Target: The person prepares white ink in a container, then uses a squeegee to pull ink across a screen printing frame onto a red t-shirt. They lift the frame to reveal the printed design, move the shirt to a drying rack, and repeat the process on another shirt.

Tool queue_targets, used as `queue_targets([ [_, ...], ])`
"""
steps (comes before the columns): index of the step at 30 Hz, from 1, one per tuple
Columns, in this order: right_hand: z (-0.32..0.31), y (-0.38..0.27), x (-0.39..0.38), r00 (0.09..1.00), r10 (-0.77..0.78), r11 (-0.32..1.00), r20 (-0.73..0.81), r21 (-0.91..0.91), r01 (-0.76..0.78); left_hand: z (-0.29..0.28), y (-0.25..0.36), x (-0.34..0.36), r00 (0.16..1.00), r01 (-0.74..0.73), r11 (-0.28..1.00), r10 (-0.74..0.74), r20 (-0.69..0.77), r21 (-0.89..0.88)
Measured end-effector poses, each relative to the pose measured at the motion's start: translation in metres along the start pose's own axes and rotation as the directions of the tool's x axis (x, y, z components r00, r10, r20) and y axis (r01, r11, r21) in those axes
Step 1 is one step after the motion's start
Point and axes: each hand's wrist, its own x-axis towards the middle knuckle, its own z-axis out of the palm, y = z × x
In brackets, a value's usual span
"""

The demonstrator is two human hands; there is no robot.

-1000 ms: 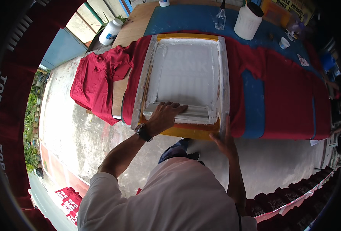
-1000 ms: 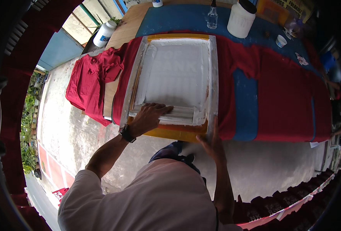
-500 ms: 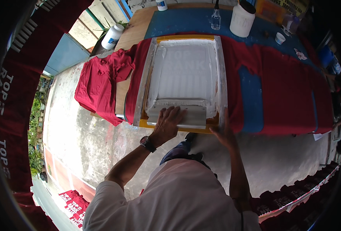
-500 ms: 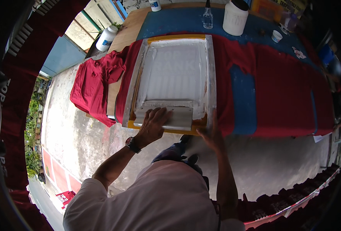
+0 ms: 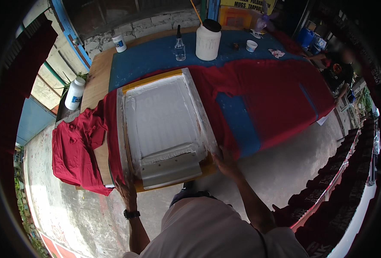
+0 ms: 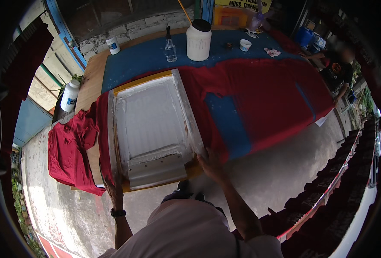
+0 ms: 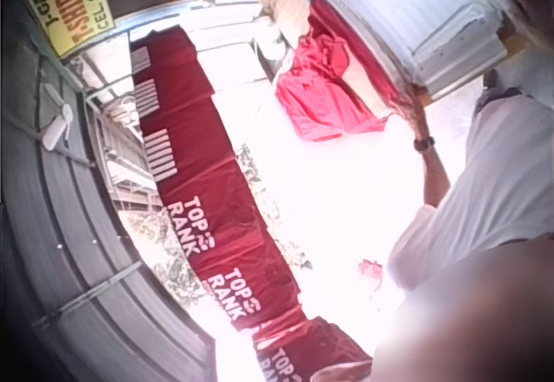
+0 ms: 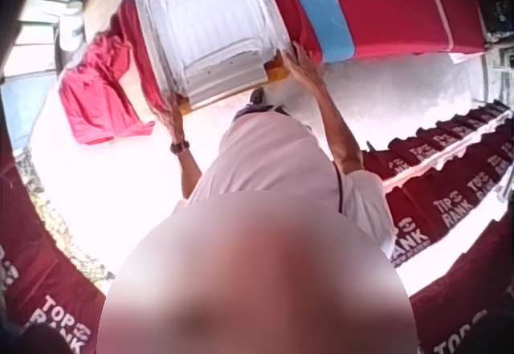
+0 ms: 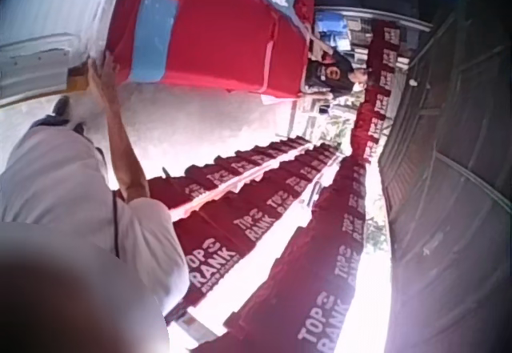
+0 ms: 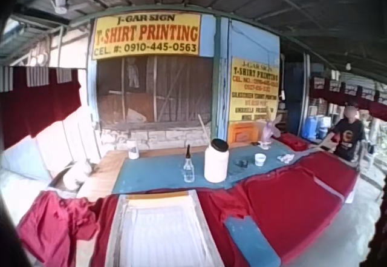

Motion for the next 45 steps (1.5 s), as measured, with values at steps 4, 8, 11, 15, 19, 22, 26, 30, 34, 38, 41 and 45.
queue_targets([
  [4, 0.017, 0.013, 0.003, 0.987, -0.069, 0.998, -0.145, -0.002, 0.070, 0.001, -0.046, 0.036, 0.942, 0.207, 0.974, -0.172, 0.289, -0.095],
  [8, -0.014, -0.010, 0.022, 0.862, 0.497, 0.742, 0.102, 0.465, -0.483, -0.008, -0.037, 0.057, 0.931, 0.117, 0.990, -0.081, 0.357, -0.080],
  [11, -0.054, -0.038, 0.043, 0.846, 0.522, 0.690, 0.110, 0.528, -0.495, -0.037, -0.019, 0.072, 0.828, 0.251, 0.928, -0.059, 0.558, -0.274],
  [15, -0.099, -0.060, 0.061, 0.840, 0.526, 0.678, 0.135, 0.530, -0.510, -0.065, 0.005, 0.068, 0.905, 0.080, 0.893, 0.121, 0.407, -0.443],
  [19, -0.122, -0.058, 0.073, 0.842, 0.516, 0.683, 0.160, 0.516, -0.517, -0.066, 0.033, 0.062, 0.922, 0.208, 0.927, -0.080, 0.378, -0.312],
  [22, -0.136, -0.043, 0.078, 0.840, 0.509, 0.653, 0.187, 0.552, -0.518, -0.084, 0.052, 0.046, 0.950, 0.115, 0.958, -0.028, 0.312, -0.263],
  [26, -0.167, -0.011, 0.065, 0.874, 0.461, 0.621, 0.155, 0.647, -0.442, -0.099, 0.090, 0.012, 0.937, -0.076, 0.960, 0.162, 0.311, -0.270],
  [30, -0.214, 0.045, 0.020, 0.865, 0.492, 0.499, 0.098, 0.782, -0.373, -0.074, 0.155, -0.061, 0.963, -0.057, 0.944, 0.137, 0.230, -0.325],
  [34, -0.273, 0.132, -0.045, 0.839, 0.539, 0.516, 0.067, 0.761, -0.392, -0.016, 0.244, -0.146, 0.975, 0.061, 0.951, 0.009, 0.223, -0.304],
  [38, -0.337, 0.233, -0.119, 0.834, 0.549, 0.512, 0.055, 0.766, -0.388, 0.049, 0.320, -0.219, 0.912, 0.132, 0.954, -0.011, 0.410, -0.269],
  [41, -0.372, 0.307, -0.165, 0.813, 0.581, 0.534, 0.031, 0.739, -0.410, 0.125, 0.363, -0.259, 0.914, 0.082, 0.923, 0.080, 0.397, -0.377],
  [45, -0.390, 0.397, -0.196, 0.779, 0.627, 0.517, -0.011, 0.754, -0.405, 0.218, 0.394, -0.279, 0.860, 0.128, 0.934, 0.063, 0.507, -0.334],
])
